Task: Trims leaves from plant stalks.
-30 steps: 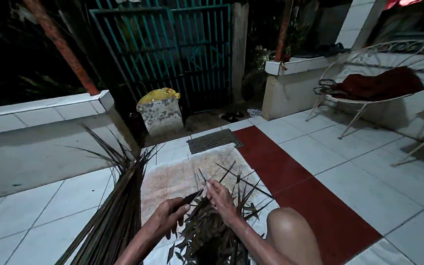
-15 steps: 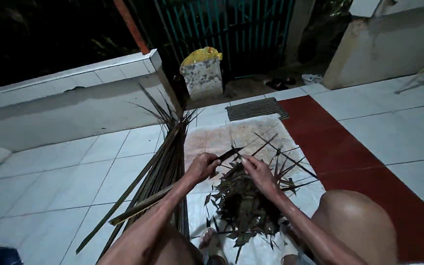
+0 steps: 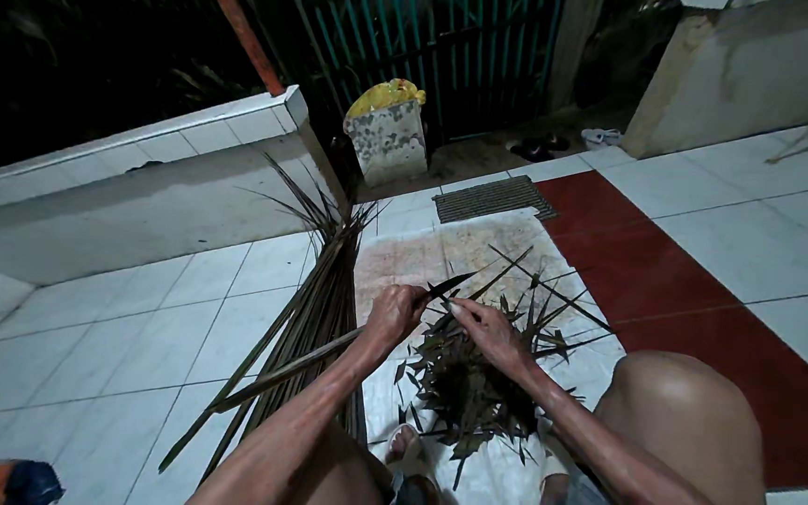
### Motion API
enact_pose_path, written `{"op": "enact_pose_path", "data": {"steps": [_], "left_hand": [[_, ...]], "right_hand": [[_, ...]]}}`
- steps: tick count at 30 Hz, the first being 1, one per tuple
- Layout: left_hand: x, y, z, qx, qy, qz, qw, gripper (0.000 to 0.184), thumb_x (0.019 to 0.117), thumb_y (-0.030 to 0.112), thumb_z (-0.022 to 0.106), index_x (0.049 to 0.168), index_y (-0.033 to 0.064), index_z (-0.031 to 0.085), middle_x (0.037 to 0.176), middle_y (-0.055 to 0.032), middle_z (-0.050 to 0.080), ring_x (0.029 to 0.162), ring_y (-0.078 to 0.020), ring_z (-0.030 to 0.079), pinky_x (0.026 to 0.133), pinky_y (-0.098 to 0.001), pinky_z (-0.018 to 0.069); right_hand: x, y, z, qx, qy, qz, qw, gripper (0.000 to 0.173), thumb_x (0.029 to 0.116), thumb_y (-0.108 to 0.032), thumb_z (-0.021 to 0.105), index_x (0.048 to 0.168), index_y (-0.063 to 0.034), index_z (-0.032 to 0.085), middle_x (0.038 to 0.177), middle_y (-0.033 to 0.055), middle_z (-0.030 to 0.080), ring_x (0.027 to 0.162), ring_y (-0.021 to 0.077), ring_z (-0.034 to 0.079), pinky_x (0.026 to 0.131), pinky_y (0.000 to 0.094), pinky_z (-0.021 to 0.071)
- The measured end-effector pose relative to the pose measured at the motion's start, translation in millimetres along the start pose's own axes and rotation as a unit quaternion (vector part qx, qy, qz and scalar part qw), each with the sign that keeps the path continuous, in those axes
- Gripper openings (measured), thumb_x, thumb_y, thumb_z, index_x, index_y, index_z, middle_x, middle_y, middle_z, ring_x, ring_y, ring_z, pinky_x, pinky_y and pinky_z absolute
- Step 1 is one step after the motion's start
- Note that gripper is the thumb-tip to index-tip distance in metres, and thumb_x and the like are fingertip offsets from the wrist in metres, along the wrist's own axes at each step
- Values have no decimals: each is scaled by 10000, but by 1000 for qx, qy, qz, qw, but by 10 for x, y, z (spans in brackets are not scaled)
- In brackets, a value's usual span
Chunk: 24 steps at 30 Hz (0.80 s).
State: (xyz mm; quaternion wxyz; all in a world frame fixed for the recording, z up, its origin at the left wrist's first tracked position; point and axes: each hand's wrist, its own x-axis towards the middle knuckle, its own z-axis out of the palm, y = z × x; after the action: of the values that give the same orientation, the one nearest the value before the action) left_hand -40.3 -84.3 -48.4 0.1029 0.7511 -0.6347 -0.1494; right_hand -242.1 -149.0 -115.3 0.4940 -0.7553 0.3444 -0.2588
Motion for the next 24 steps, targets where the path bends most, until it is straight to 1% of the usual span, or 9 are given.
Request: {"op": "enact_pose_path", "data": {"steps": [4,10,15,17,20,21,24], "left_hand": [[-21,82,19,45,16,-1,999,309,1063,305,495,1091,126,746,981,-111,737,980,-300,704,871,-528,544],[-36,150,-13,69,17,-19,997,292,1063,285,499,1117,142,747,997,-120,744,990,-317,711,856,-540,548],[-53,220,24,90,8,-14,996,300,1068,285,479,1105,133,735,999,-135,738,1007,-340,706,862,-550,543],[-58,246,27,92,5,-15,996,302,1071,281,475,1102,130,735,996,-138,737,1002,-341,706,857,-553,543],[-54,251,15,94,-7,-20,995,297,1069,276,478,1101,122,730,998,-149,734,1004,-354,704,850,-567,540],[-57,254,14,94,-10,-22,995,296,1069,274,477,1107,120,728,1004,-151,732,1013,-356,700,859,-566,536],[-63,241,37,96,-4,-17,995,291,1067,273,487,1105,126,735,996,-143,735,1005,-345,702,865,-553,538]], "right_hand": [[5,-31,0,-3,7,13,1000,428,1080,-444,455,1317,-187,702,873,16,684,738,124,620,723,346,527],[-4,-77,-41,-7,-4,33,999,428,1084,-435,453,1308,-173,708,909,29,699,773,129,635,755,356,534],[19,-68,-6,-17,21,50,998,418,1088,-417,449,1287,-166,717,894,37,694,763,142,630,755,373,526],[22,-66,-11,-19,24,53,998,423,1089,-416,445,1291,-161,715,923,47,702,793,156,639,776,390,525],[30,-73,-19,-35,27,61,997,424,1083,-429,455,1291,-172,721,1001,68,734,894,192,680,852,437,535],[31,-77,-18,-39,27,64,997,421,1084,-428,456,1291,-174,721,1008,71,736,905,198,682,863,443,533],[35,-57,-5,-43,29,70,996,416,1085,-431,454,1290,-189,723,989,63,731,885,190,674,848,436,529]]}}
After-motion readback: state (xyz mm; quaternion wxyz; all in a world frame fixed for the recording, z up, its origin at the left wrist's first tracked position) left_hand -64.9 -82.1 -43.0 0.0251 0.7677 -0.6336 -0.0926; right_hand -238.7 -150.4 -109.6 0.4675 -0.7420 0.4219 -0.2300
